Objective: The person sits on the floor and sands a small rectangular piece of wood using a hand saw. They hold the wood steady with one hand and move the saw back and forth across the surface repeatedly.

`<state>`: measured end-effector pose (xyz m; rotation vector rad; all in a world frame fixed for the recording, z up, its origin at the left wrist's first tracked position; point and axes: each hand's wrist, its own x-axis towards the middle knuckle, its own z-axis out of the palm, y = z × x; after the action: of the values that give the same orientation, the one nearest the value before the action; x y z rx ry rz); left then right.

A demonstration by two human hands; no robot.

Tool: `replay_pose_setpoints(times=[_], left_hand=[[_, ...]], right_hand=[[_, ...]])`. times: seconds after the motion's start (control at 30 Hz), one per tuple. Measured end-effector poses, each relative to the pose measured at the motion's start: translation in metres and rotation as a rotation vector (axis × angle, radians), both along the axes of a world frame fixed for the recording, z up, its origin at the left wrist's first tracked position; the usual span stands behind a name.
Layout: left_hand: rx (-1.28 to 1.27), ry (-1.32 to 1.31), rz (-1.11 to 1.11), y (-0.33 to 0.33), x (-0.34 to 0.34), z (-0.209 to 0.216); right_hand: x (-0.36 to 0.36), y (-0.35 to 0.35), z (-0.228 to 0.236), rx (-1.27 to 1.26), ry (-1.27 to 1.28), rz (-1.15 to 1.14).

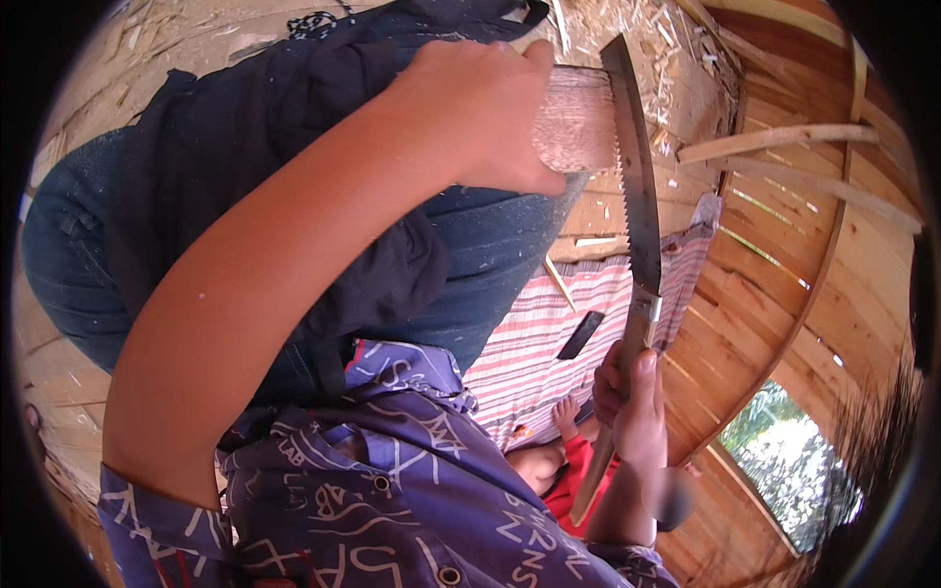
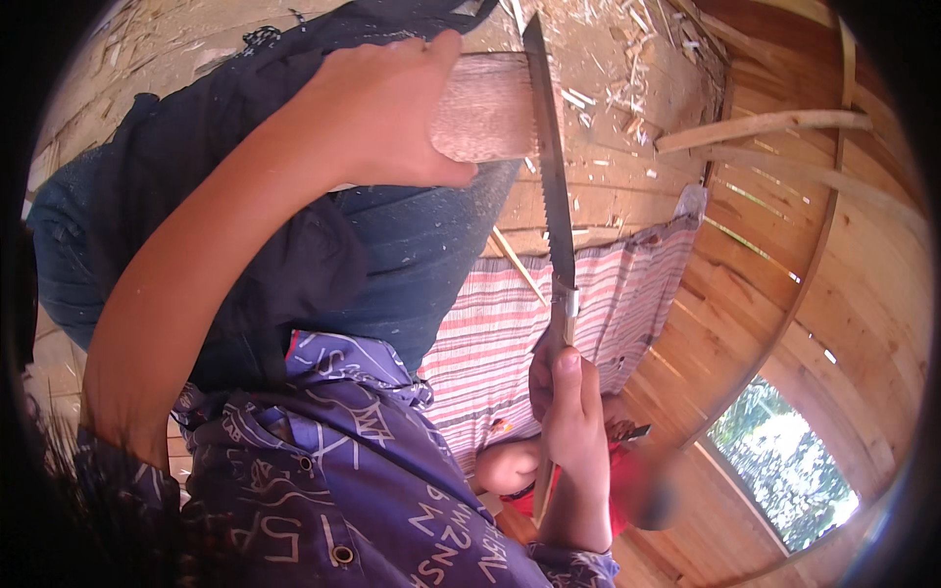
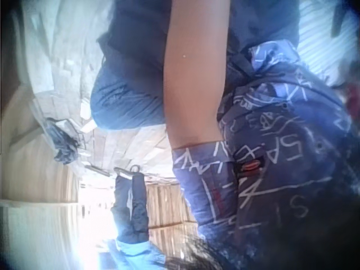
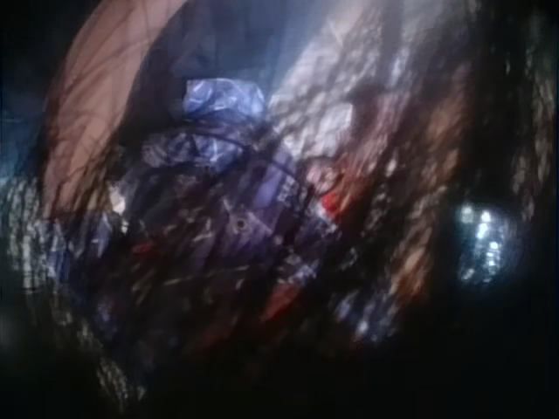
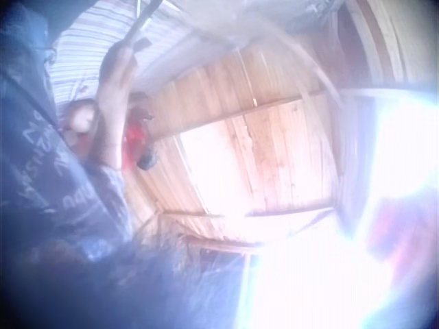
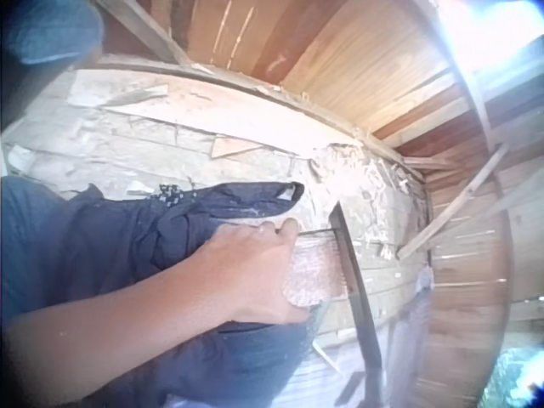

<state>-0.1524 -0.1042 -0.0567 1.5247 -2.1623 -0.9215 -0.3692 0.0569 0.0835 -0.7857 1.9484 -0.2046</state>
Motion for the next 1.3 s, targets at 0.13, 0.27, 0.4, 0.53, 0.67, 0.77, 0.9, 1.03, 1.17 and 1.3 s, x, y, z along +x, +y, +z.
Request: replay_pose_setpoints(times=[0.13,0.27,0.4,0.53,0.67,0.77,0.9,1.03,1.17,1.3], left_hand=[[-0.027,-0.01,-0.001,0.004,0.004,0.005],[-0.039,0.027,0.026,0.005,-0.002,0.0],[-0.069,0.087,0.015,0.004,0.006,-0.007],[-0.102,0.112,-0.01,0.004,0.006,-0.011],[-0.075,0.08,0.075,0.003,0.012,-0.014],[-0.014,0.062,0.014,0.001,0.001,-0.006],[0.012,0.041,-0.031,0.003,0.004,0.001],[0.16,-0.057,-0.108,-0.015,0.015,0.02],[0.037,-0.029,-0.11,-0.004,0.006,0.013],[-0.049,0.027,-0.04,0.009,0.003,0.005]], right_hand=[[-0.005,0.001,0.013,0.009,-0.063,0.078],[0.006,0.0,0.01,0.014,-0.055,0.023],[0.01,-0.007,-0.004,0.009,-0.052,0.022],[0.012,-0.048,-0.029,-0.035,-0.021,0.133],[0.038,-0.107,-0.052,-0.031,-0.013,0.171],[0.03,-0.08,-0.051,-0.064,-0.035,0.026],[0.033,-0.062,-0.049,-0.084,-0.069,0.008],[0.027,-0.042,-0.059,-0.188,-0.07,0.071],[0.022,-0.021,-0.039,-0.093,-0.125,-0.051],[0.028,-0.013,-0.03,-0.11,-0.081,0.004]])
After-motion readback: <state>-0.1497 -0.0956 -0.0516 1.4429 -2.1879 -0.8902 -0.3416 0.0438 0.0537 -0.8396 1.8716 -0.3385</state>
